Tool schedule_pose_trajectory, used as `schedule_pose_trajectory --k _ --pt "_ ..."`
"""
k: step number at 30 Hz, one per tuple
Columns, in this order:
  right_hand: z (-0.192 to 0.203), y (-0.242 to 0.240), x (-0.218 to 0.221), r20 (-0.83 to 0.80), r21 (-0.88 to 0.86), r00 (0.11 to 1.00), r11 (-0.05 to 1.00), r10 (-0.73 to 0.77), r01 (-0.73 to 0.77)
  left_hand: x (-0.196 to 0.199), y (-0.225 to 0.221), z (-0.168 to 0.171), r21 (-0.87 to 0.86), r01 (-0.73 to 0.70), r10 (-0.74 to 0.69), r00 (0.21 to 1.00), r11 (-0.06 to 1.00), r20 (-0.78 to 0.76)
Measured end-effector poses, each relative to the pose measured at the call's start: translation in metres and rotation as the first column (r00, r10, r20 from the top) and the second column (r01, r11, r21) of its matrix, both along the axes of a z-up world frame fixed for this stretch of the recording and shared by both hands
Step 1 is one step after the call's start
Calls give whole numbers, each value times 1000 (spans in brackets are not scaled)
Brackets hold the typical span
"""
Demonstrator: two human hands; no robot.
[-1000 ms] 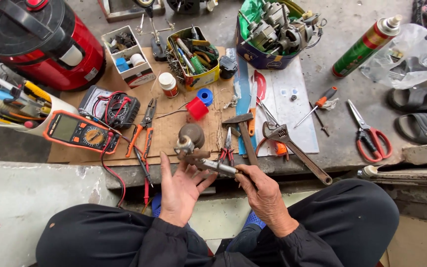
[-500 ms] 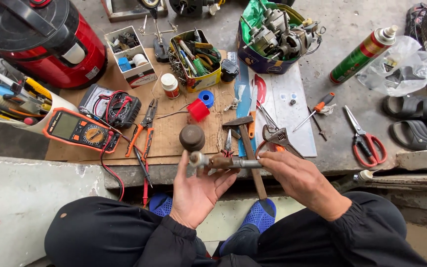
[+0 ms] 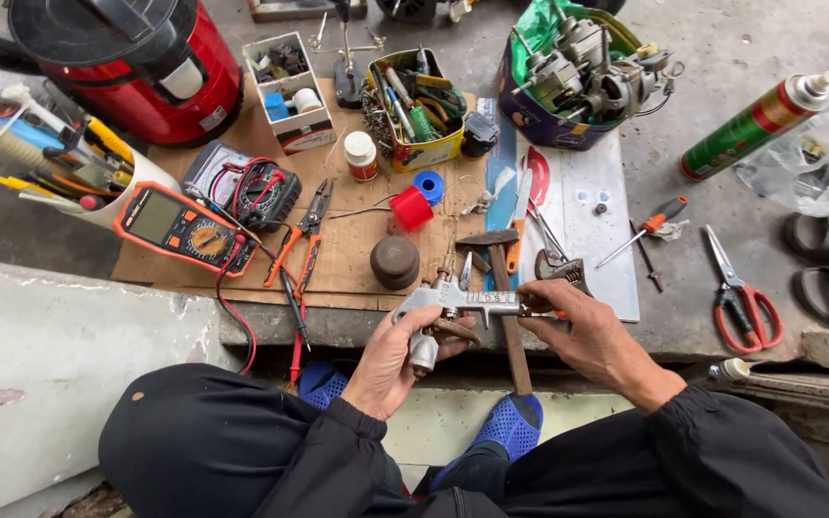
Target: Disassembling a small electric motor using a power drill and other hand tools for repair.
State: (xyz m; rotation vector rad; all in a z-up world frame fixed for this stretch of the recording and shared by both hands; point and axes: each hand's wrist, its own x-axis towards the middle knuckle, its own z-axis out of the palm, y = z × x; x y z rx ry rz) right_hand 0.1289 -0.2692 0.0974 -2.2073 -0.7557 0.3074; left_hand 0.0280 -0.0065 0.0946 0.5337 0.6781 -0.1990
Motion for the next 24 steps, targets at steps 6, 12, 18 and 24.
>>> schedule_pose_trajectory --k 6,12,18,24 --pt "-10 -20 42 -186 -491 943 857 -277 155 0 5 -40 88 -115 114 993 989 19" --pt "-144 -89 64 -37 -744 962 650 -271 154 5 5 -31 92 -155 157 988 984 -9" --pt "-158 -91 61 -24 -671 943 705 -333 232 -2 4 -34 126 -179 185 982 976 -34" --pt "-68 -50 39 63 -574 914 735 -401 362 -4 3 -59 106 -236 241 970 966 -36"
